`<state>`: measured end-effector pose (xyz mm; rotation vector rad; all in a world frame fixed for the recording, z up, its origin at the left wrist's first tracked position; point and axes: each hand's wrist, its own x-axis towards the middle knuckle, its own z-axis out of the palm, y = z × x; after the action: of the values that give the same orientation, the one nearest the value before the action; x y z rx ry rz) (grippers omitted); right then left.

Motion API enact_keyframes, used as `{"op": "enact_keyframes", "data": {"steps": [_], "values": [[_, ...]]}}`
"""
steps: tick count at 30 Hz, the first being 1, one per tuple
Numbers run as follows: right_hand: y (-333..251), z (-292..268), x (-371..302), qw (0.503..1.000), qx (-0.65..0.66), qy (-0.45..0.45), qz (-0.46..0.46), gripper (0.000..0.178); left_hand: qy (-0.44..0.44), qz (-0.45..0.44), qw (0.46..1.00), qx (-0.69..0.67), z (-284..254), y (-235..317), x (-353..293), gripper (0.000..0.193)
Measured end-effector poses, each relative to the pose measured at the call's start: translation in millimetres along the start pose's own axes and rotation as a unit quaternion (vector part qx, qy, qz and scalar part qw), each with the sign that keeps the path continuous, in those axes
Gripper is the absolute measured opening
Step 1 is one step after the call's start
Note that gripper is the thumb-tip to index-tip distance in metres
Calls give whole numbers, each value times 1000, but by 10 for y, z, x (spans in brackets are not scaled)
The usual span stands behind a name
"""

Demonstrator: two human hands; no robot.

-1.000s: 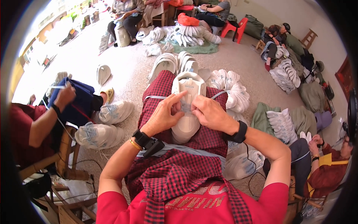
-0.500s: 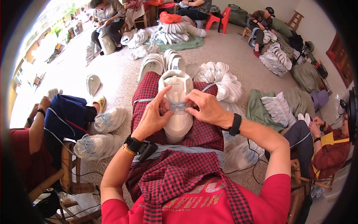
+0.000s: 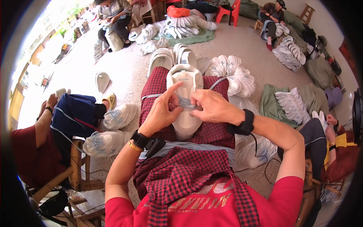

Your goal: Insert and thread laces through the eyelets of a white athletic shoe.

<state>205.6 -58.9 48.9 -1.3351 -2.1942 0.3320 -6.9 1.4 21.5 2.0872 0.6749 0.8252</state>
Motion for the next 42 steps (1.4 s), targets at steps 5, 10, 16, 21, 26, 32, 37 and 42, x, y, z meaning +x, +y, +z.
{"op": "enact_keyframes", "data": {"steps": [5, 10, 16, 21, 26, 32, 37, 42], "values": [[10, 125, -31, 998, 26, 37, 31, 18, 13, -21, 1000, -9, -3, -14, 3, 77], [-2, 172, -29, 990, -82, 107, -31, 17, 22, -13, 1000, -7, -14, 20, -46, 76], [21, 227, -57, 982, -121, 117, -86, 22, 28, -2, 1000, -11, 11, -12, -39, 78], [-107, 96, -106, 998, 58, 19, -32, 11, 17, -2, 1000, 4, -2, 67, -29, 80], [-35, -89, -32, 998, -39, -45, -25, 19, 86, 14, 991, 102, 20, 107, -65, 79], [-56, -222, 112, 982, -79, -161, 64, 23, 96, 3, 990, 107, 22, 56, -76, 72], [8, -229, -6, 996, -56, -71, 17, 17, 159, 97, 963, 195, -147, -30, -105, 52], [31, -103, -73, 999, -14, -30, -13, 15, 85, -37, 987, 130, -297, 19, -69, 24]]}}
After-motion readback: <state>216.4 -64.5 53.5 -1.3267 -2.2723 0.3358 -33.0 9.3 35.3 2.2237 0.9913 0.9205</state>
